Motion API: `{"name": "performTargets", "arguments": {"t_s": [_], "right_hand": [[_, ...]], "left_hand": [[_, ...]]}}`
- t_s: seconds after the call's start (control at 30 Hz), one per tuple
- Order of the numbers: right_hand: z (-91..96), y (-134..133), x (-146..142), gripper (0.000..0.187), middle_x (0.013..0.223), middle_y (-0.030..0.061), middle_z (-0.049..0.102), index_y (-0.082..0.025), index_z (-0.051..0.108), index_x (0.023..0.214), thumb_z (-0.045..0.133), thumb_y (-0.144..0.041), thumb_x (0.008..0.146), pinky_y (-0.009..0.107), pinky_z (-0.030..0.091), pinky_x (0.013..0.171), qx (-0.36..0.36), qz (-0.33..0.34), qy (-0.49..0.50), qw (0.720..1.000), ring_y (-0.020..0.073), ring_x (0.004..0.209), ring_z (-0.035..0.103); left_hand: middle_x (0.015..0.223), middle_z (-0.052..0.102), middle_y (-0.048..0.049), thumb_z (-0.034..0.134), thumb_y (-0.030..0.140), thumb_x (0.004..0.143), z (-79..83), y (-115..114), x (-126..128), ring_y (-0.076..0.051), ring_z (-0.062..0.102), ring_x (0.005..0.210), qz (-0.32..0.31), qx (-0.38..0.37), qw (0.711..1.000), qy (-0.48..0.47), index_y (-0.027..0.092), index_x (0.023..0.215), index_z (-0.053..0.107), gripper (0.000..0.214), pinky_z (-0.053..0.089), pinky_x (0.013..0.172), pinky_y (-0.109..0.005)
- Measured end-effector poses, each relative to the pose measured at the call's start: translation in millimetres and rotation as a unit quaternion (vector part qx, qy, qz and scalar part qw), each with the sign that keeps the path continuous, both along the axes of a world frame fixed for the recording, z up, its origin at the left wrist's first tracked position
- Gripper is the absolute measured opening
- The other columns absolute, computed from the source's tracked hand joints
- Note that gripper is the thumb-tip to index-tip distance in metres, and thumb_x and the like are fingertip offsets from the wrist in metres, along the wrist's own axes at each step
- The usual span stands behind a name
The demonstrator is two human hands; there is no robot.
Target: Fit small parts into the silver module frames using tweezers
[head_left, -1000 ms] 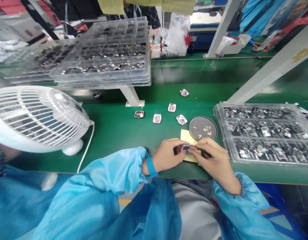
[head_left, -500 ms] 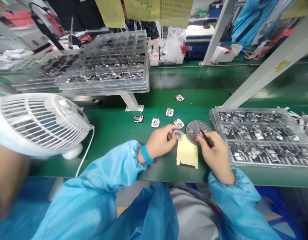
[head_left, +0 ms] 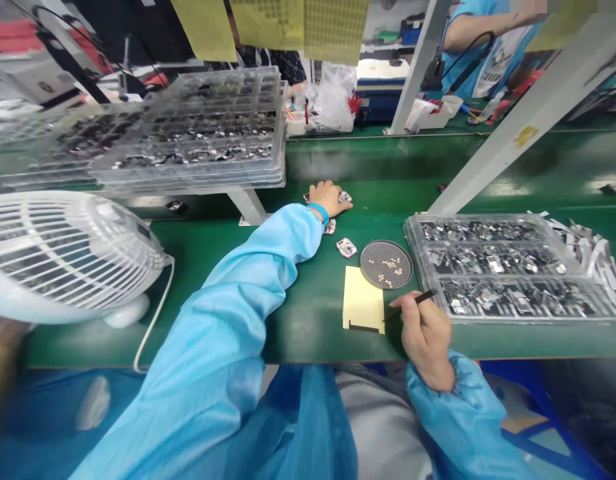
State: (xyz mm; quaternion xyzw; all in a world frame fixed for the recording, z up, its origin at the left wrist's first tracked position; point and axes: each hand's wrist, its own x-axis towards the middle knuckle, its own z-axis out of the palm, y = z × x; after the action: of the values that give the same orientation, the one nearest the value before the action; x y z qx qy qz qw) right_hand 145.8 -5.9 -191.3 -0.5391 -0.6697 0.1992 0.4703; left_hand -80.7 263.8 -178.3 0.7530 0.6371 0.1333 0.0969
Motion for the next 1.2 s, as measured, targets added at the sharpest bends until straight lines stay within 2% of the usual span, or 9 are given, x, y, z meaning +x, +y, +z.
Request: {"name": "performTargets", "arguments": {"t_s": [0.1,0.17,0.27,0.33,0.43,0.63,0.9,1.0,1.2], "right_hand": [[1.0,-7.4,3.1,0.018,0.070,0.0014,0.064,-0.020,0.067,0.094,0.055,-0.032,0.099,0.025,0.050,0.058,-0.095,0.009,0.102,0.990,0.0138,0.060,0.063],[1.5,-9.3,1.7,0.014,0.079,0.0021,0.066,-0.020,0.065,0.099,0.062,-0.033,0.095,0.024,0.054,0.060,-0.127,0.059,0.160,0.977,0.0139,0.065,0.065],[-3.6,-9.1,-4.2,0.011,0.095,0.0059,0.068,-0.020,0.065,0.097,0.065,-0.030,0.093,0.027,0.058,0.074,-0.130,0.124,0.174,0.968,0.0166,0.085,0.069],[-10.3,-8.3,-8.8,0.012,0.099,0.0072,0.069,-0.020,0.065,0.099,0.064,-0.031,0.094,0.029,0.059,0.080,-0.145,0.141,0.168,0.965,0.0184,0.093,0.069],[-18.6,-7.7,-13.4,0.014,0.097,0.0063,0.071,-0.020,0.065,0.103,0.065,-0.030,0.093,0.028,0.059,0.077,-0.172,0.145,0.137,0.965,0.0180,0.087,0.071],[-19.1,-7.6,-12.5,0.009,0.098,0.0050,0.071,-0.022,0.066,0.100,0.064,-0.027,0.094,0.026,0.058,0.077,-0.163,0.159,0.100,0.969,0.0161,0.085,0.070],[-12.4,-9.0,-14.3,0.004,0.094,0.0039,0.070,-0.022,0.064,0.097,0.062,-0.020,0.095,0.027,0.058,0.073,-0.144,0.147,0.174,0.963,0.0153,0.081,0.069],[-6.5,-6.6,-15.5,0.009,0.097,0.0062,0.070,-0.021,0.064,0.098,0.064,-0.015,0.092,0.033,0.058,0.077,-0.077,0.122,0.221,0.965,0.0192,0.089,0.070],[-12.5,0.1,-14.2,0.016,0.103,0.0082,0.071,-0.022,0.069,0.101,0.067,-0.013,0.088,0.043,0.057,0.089,-0.024,0.098,0.141,0.985,0.0234,0.100,0.069]], "left_hand": [[0.119,0.062,-0.0180,0.076,0.046,0.077,9.4,-5.2,8.0,-0.036,0.047,0.124,0.019,0.004,0.996,-0.090,0.009,0.105,0.070,0.046,0.030,0.108,-0.053],[0.111,0.066,-0.0155,0.080,0.033,0.074,18.4,-25.3,9.5,-0.029,0.058,0.111,0.005,-0.025,0.970,-0.243,0.007,0.107,0.064,0.045,0.041,0.101,-0.046],[0.100,0.070,-0.0104,0.079,0.007,0.066,23.8,-82.3,10.7,-0.019,0.067,0.093,-0.061,-0.160,0.853,-0.492,0.008,0.115,0.052,0.055,0.051,0.088,-0.036],[0.095,0.070,-0.0074,0.081,0.004,0.062,19.3,-127.4,10.2,-0.017,0.069,0.088,-0.099,-0.258,0.774,-0.570,0.011,0.113,0.052,0.059,0.053,0.086,-0.035],[0.097,0.070,-0.0070,0.083,0.007,0.062,7.1,-182.4,6.1,-0.013,0.069,0.084,-0.097,-0.344,0.731,-0.581,0.012,0.114,0.057,0.059,0.055,0.081,-0.029],[0.076,0.066,-0.0040,0.072,0.032,0.083,-7.7,-221.9,-2.4,-0.014,0.066,0.065,-0.077,-0.346,0.757,-0.549,0.013,0.101,0.059,0.030,0.054,0.053,-0.023],[0.086,0.071,-0.0051,0.060,0.026,0.089,-26.2,-228.2,-5.5,-0.011,0.067,0.061,-0.104,-0.313,0.818,-0.471,0.015,0.108,0.061,0.023,0.052,0.054,-0.020],[0.087,0.071,-0.0056,0.060,0.028,0.089,-25.9,-228.7,-5.7,-0.014,0.069,0.065,-0.101,-0.312,0.816,-0.475,0.015,0.108,0.061,0.023,0.056,0.056,-0.023],[0.088,0.072,-0.0058,0.059,0.028,0.091,-25.6,-228.2,-6.8,-0.013,0.069,0.065,-0.111,-0.313,0.812,-0.479,0.015,0.110,0.061,0.024,0.056,0.059,-0.023]]}}
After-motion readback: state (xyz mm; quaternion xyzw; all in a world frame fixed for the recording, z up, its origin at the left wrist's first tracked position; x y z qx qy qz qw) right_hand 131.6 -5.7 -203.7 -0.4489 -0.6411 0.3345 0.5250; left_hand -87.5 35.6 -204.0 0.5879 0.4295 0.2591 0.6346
